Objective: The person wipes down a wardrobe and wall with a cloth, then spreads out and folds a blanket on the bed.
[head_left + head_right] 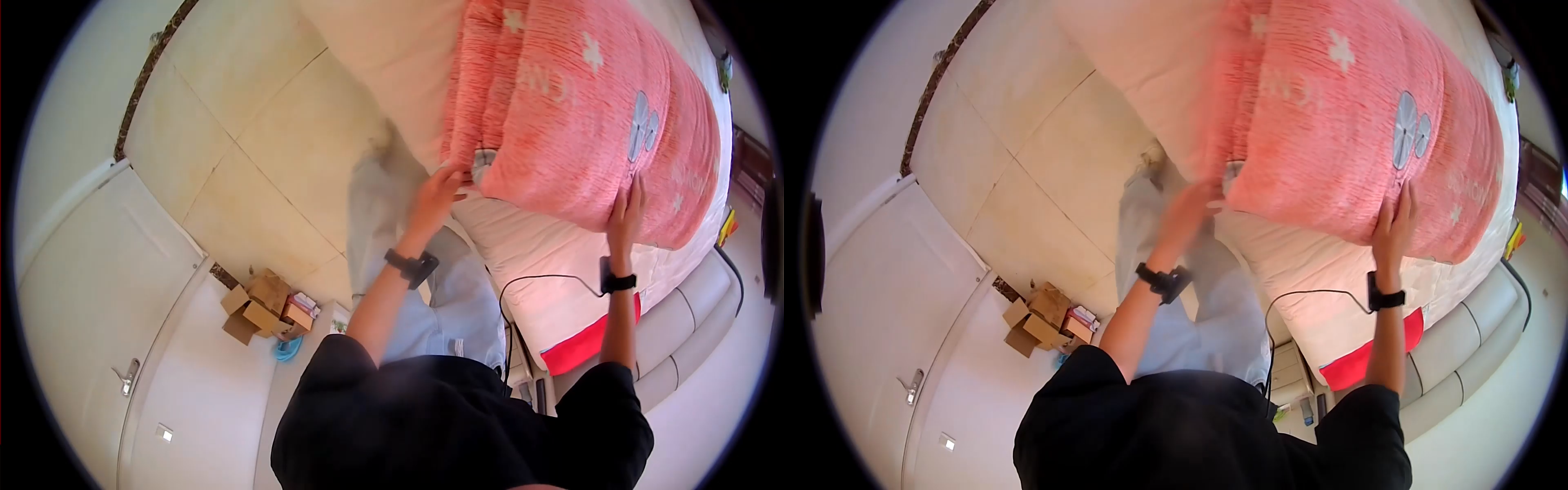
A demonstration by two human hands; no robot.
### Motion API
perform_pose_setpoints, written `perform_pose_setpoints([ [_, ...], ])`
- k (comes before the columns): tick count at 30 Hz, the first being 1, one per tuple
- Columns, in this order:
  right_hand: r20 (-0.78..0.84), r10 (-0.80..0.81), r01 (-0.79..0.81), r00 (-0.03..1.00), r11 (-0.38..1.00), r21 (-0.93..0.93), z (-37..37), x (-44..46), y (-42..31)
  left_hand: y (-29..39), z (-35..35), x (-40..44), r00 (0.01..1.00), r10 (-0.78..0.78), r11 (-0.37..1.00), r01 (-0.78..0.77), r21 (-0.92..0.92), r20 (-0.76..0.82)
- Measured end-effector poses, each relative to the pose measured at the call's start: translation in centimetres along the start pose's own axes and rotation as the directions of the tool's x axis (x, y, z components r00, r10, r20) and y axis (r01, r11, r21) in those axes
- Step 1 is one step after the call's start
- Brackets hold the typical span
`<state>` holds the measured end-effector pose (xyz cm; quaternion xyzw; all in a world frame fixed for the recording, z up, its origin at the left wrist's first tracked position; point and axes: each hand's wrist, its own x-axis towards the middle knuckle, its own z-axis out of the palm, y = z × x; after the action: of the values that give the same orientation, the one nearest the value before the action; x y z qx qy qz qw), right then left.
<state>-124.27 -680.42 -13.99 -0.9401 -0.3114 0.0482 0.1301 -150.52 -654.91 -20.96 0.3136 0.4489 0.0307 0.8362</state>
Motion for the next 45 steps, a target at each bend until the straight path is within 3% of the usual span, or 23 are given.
perform_pose_setpoints([
  [1, -0.016, 0.001, -0.001, 1.000, 1.000, 0.005, 0.3, -1.0, -1.8, 0.6, 0.4, 0.5, 1.000, 0.005, 0.999, -0.004, -0.037, 0.026],
  [4, 0.087, 0.015, -0.021, 0.996, 0.998, 0.066, 0.6, -3.6, -8.6, 0.4, 2.2, 4.4, 0.975, 0.125, 0.907, -0.188, 0.378, 0.186],
  [7, 0.121, 0.066, -0.066, 0.990, 0.998, -0.005, 1.1, -4.0, -14.3, 2.4, 3.3, 6.4, 0.964, 0.157, 0.928, -0.218, 0.303, 0.213],
  [8, 0.109, 0.097, -0.092, 0.989, 0.995, -0.043, 1.6, -3.8, -15.4, 4.2, 3.0, 5.9, 0.953, 0.114, 0.880, -0.227, 0.416, 0.279],
  [11, 0.018, 0.201, -0.201, 0.979, 0.979, -0.038, 2.9, -3.9, -15.4, 6.4, 3.0, 4.2, 0.853, 0.279, 0.828, -0.446, 0.340, 0.442],
  [13, -0.070, 0.120, -0.120, 0.990, 0.993, 0.012, 1.1, -3.1, -16.6, 9.7, 3.0, 2.8, 0.822, 0.290, 0.815, -0.481, 0.323, 0.491],
  [16, -0.017, 0.112, -0.112, 0.994, 0.993, -0.026, -1.4, -2.4, -19.2, 11.6, 3.4, 2.2, 0.817, 0.353, 0.825, -0.501, 0.260, 0.456],
  [18, 0.138, 0.122, -0.118, 0.983, 0.992, -0.036, -1.8, -2.4, -20.3, 11.0, 0.9, 4.4, 0.822, 0.094, 0.776, -0.414, 0.476, 0.561],
  [19, 0.262, 0.123, -0.123, 0.957, 0.992, -0.019, -1.8, -2.3, -20.3, 11.1, -0.3, 6.1, 0.815, -0.029, 0.720, -0.385, 0.578, 0.579],
  [21, 0.492, 0.264, -0.230, 0.829, 0.964, -0.131, -3.3, 0.0, -21.6, 11.8, -1.8, 9.3, 0.867, 0.021, 0.538, -0.429, 0.726, 0.497],
  [22, 0.388, 0.348, -0.389, 0.854, 0.921, 0.029, -4.3, 2.3, -24.3, 12.4, -2.4, 10.4, 0.889, 0.042, 0.436, -0.427, 0.792, 0.456],
  [23, 0.295, 0.449, -0.515, 0.843, 0.833, 0.204, -4.4, 4.2, -26.8, 13.8, -2.6, 11.6, 0.831, 0.215, 0.414, -0.553, 0.723, 0.513],
  [24, 0.199, 0.344, -0.360, 0.918, 0.932, 0.048, -3.8, 4.7, -27.5, 15.6, -2.3, 12.7, 0.743, 0.378, 0.370, -0.668, 0.646, 0.552],
  [27, 0.089, 0.275, -0.245, 0.957, 0.935, -0.257, 0.4, 6.9, -28.5, 18.8, 1.0, 17.1, 0.538, 0.347, -0.042, -0.809, 0.586, 0.768],
  [29, 0.150, 0.492, -0.455, 0.858, 0.862, -0.224, 2.6, 9.1, -27.6, 17.3, 2.9, 21.1, 0.310, 0.249, -0.387, -0.837, 0.388, 0.918],
  [30, 0.180, 0.589, -0.554, 0.788, 0.805, -0.211, 3.2, 9.4, -27.1, 17.4, 3.3, 21.9, 0.301, 0.174, -0.459, -0.818, 0.347, 0.938],
  [32, 0.110, 0.494, -0.498, 0.862, 0.867, 0.006, 3.3, 8.6, -24.5, 17.2, 4.6, 24.2, 0.289, 0.018, -0.595, -0.767, 0.242, 0.957],
  [34, 0.026, 0.421, -0.403, 0.907, 0.847, 0.347, 1.7, 7.9, -24.5, 17.9, 5.4, 25.0, 0.194, 0.021, -0.648, -0.744, 0.161, 0.981],
  [37, 0.122, 0.470, -0.480, 0.874, 0.798, 0.365, -2.8, 8.7, -25.1, 18.6, 6.3, 27.8, 0.089, 0.178, -0.757, -0.624, 0.194, 0.980],
  [40, 0.026, 0.422, -0.393, 0.906, 0.817, 0.422, -5.2, 8.4, -24.4, 19.9, 7.6, 29.6, 0.193, 0.308, -0.716, -0.597, 0.360, 0.932],
  [43, 0.016, 0.432, -0.393, 0.902, 0.804, 0.445, -7.9, 6.8, -22.4, 21.3, 9.9, 28.9, 0.426, 0.538, 0.034, -0.873, 0.486, 0.728],
  [44, -0.018, 0.440, -0.389, 0.898, 0.812, 0.435, -8.5, 6.4, -21.9, 21.1, 10.5, 29.2, 0.607, 0.490, 0.262, -0.787, 0.558, 0.626],
  [45, -0.058, 0.448, -0.384, 0.892, 0.819, 0.427, -8.6, 6.0, -21.6, 22.0, 11.1, 28.7, 0.721, 0.414, 0.344, -0.689, 0.638, 0.556],
])
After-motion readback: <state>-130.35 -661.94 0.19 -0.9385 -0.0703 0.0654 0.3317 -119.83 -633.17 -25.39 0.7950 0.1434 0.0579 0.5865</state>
